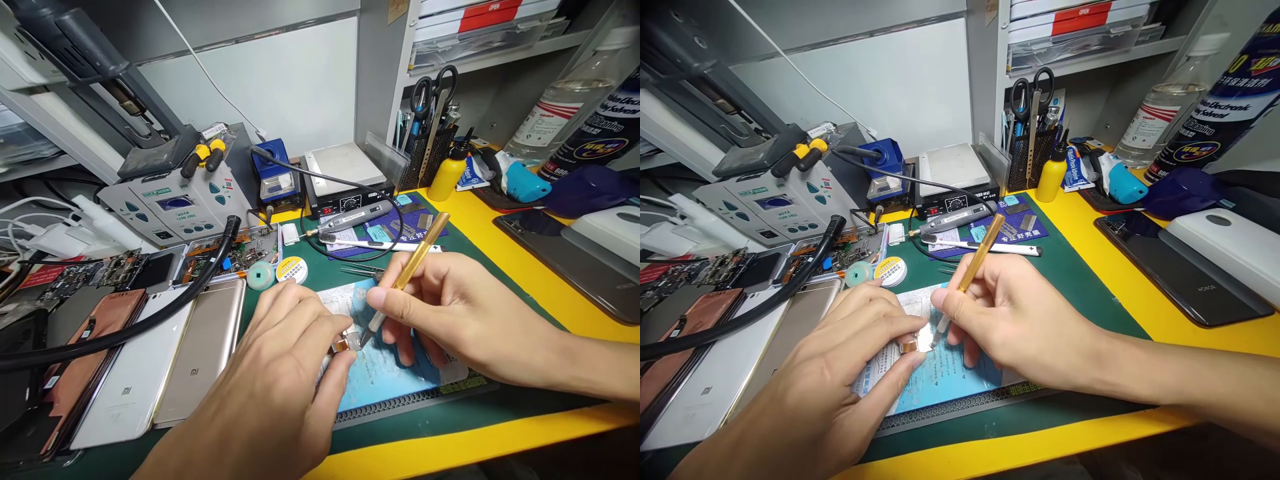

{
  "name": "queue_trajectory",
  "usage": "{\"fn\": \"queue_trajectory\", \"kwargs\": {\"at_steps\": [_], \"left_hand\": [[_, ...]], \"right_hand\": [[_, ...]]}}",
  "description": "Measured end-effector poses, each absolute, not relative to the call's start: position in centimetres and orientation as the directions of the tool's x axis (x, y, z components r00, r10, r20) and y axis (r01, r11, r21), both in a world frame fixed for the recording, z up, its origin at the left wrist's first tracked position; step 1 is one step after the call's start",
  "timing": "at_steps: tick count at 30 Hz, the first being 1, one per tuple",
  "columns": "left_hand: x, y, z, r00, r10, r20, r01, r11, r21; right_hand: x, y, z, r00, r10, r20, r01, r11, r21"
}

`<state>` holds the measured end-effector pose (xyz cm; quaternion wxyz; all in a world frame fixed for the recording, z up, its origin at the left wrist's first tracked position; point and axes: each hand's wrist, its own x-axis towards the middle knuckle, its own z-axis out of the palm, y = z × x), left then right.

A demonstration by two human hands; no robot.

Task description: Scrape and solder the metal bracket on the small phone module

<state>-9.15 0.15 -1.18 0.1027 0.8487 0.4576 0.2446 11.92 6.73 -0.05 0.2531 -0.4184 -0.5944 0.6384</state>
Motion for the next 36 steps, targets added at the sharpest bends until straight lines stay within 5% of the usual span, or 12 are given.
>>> {"fn": "queue_trajectory", "kwargs": {"at_steps": [36], "left_hand": [[-9.1,0.11,-0.98,0.469,0.835,0.29,0.722,-0.551,0.418]], "right_hand": [[12.0,6.98,0.03,-0.517,0.815,-0.261,0.112,-0.238,-0.965]]}}
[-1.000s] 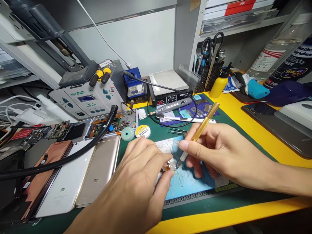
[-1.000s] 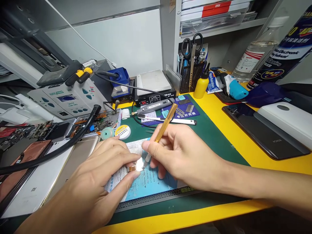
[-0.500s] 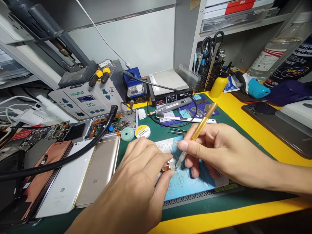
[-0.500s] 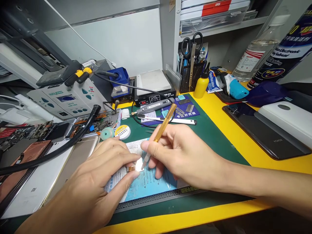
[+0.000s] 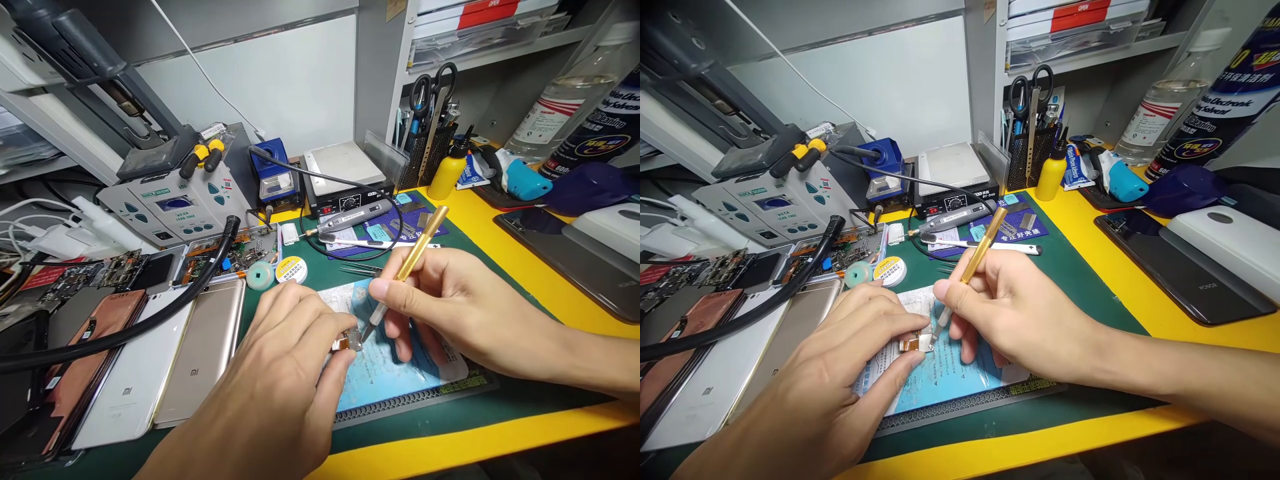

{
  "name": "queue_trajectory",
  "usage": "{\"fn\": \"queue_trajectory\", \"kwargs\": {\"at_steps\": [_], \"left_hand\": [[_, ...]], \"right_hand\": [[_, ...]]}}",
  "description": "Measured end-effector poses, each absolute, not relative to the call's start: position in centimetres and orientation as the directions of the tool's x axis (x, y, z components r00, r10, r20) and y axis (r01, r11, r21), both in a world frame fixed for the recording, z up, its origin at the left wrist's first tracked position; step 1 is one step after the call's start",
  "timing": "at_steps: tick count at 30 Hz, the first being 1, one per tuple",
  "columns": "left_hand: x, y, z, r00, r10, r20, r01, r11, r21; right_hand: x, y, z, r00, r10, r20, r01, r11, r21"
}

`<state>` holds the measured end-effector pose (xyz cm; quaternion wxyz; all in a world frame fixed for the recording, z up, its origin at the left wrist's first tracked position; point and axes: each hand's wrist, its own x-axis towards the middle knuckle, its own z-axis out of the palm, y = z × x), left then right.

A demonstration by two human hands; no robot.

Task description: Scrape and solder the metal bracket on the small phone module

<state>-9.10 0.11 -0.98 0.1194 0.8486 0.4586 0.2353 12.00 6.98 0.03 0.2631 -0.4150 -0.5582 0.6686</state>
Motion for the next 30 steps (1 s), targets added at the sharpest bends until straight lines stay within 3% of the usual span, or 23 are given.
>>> {"fn": "queue_trajectory", "kwargs": {"at_steps": [11,30], "left_hand": [[-9.1,0.16,-0.86,0.463,0.839,0.286,0.732,-0.544,0.41],[-9.07,0.16,-0.89,0.452,0.845,0.286,0.713,-0.535,0.453]], "right_hand": [[12.16,7.13,-0.13,-0.509,0.819,-0.263,0.098,-0.249,-0.964],[11.81,7.14,0.4,-0.528,0.799,-0.288,0.212,-0.204,-0.956]]}}
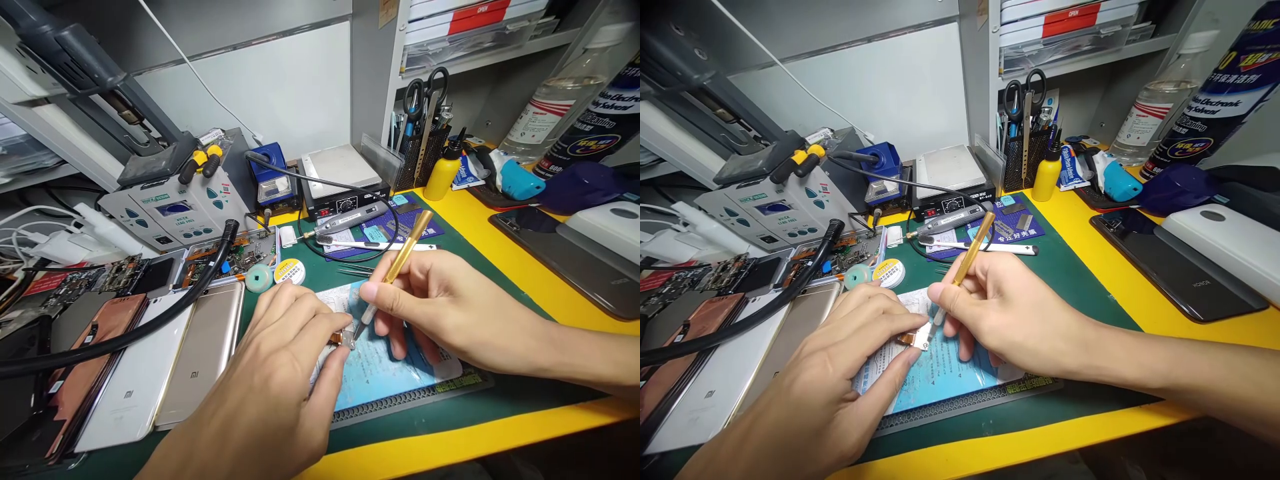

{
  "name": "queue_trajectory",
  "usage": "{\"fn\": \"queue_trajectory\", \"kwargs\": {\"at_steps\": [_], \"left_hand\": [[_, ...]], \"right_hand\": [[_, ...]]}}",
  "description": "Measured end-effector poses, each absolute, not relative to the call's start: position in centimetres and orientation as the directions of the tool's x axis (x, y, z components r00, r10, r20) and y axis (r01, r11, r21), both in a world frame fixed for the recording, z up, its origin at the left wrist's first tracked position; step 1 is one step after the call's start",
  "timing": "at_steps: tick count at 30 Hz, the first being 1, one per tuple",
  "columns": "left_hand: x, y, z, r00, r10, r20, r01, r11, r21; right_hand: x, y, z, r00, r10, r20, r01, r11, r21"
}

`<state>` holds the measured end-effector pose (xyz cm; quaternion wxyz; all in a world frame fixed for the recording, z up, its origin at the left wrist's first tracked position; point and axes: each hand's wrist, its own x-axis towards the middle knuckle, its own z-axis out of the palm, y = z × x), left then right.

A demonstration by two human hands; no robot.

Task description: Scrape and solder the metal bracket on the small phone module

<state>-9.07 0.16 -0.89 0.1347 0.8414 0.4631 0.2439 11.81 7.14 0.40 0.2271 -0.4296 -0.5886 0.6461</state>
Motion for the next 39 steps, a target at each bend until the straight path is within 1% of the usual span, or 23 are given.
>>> {"fn": "queue_trajectory", "kwargs": {"at_steps": [9,18,26,34,39], "left_hand": [[-9.23,0.25,-0.93,0.439,0.862,0.253,0.72,-0.505,0.476],[-9.36,0.2,-0.99,0.44,0.867,0.233,0.721,-0.496,0.484],[-9.44,0.3,-0.99,0.448,0.87,0.206,0.72,-0.488,0.493],[-9.44,0.4,-1.07,0.455,0.866,0.206,0.709,-0.493,0.504],[-9.47,0.39,-1.07,0.459,0.865,0.203,0.713,-0.495,0.497]], "right_hand": [[11.79,7.04,0.37,-0.501,0.816,-0.288,0.211,-0.207,-0.955],[11.82,7.21,0.1,-0.537,0.798,-0.274,0.197,-0.196,-0.96],[11.88,7.14,-0.02,-0.521,0.814,-0.256,0.18,-0.189,-0.965],[11.78,7.11,-0.16,-0.551,0.795,-0.252,0.182,-0.18,-0.967],[11.84,7.06,-0.17,-0.537,0.806,-0.247,0.179,-0.177,-0.968]]}}
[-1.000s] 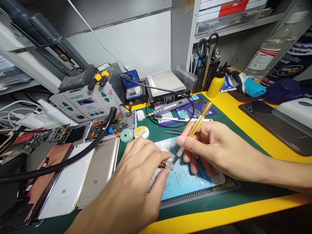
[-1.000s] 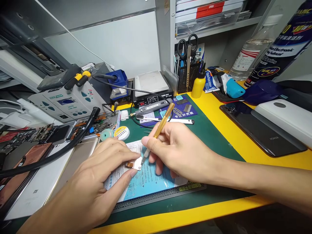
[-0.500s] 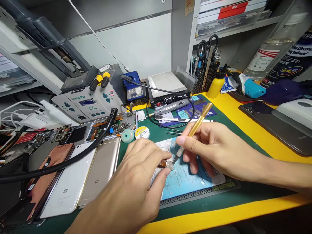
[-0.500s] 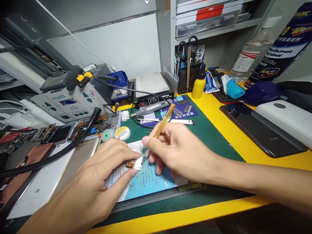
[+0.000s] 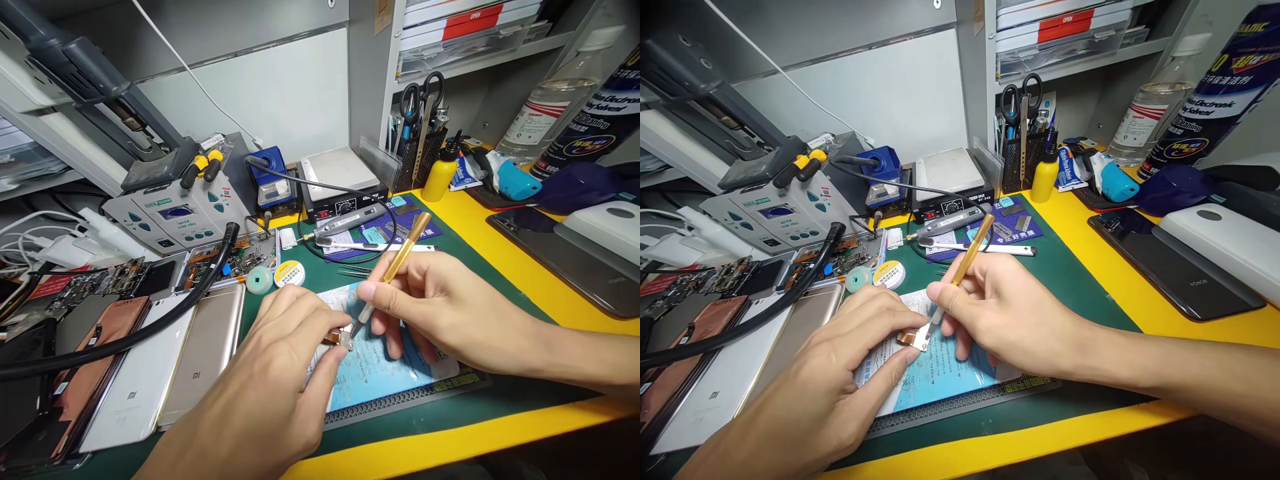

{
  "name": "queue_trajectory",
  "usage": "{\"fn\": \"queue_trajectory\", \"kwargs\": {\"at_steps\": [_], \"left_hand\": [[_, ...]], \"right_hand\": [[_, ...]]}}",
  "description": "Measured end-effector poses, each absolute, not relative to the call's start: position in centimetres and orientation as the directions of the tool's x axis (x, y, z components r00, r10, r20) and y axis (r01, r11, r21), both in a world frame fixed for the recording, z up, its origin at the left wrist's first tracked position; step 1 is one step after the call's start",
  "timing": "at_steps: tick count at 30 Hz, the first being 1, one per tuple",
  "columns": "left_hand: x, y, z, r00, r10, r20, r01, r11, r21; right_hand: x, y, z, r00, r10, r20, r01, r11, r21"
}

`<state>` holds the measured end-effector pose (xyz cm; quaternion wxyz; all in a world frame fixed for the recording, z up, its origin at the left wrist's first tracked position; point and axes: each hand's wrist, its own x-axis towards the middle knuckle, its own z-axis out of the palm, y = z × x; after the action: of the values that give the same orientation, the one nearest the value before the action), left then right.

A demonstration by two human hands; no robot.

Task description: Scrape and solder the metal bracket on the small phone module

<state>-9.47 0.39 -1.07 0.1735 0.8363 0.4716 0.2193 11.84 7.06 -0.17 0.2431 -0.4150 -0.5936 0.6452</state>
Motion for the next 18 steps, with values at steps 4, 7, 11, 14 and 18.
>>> {"fn": "queue_trajectory", "kwargs": {"at_steps": [4,7,11,14,18], "left_hand": [[-9.46,0.27,-0.91,0.464,0.866,0.189,0.711,-0.491,0.504],[-9.48,0.24,-0.79,0.464,0.867,0.182,0.714,-0.488,0.503],[-9.5,0.4,-0.78,0.47,0.865,0.177,0.711,-0.49,0.505],[-9.49,0.5,-0.79,0.476,0.861,0.18,0.709,-0.497,0.501],[-9.48,0.48,-0.72,0.482,0.861,0.164,0.71,-0.493,0.503]], "right_hand": [[11.85,7.01,-0.09,-0.555,0.797,-0.239,0.167,-0.174,-0.97],[11.74,7.1,-0.06,-0.566,0.789,-0.24,0.149,-0.188,-0.971],[11.75,7.14,-0.15,-0.554,0.799,-0.233,0.146,-0.182,-0.972],[11.82,7.13,-0.27,-0.568,0.789,-0.232,0.151,-0.177,-0.972],[11.8,7.16,-0.23,-0.579,0.78,-0.237,0.146,-0.187,-0.971]]}}
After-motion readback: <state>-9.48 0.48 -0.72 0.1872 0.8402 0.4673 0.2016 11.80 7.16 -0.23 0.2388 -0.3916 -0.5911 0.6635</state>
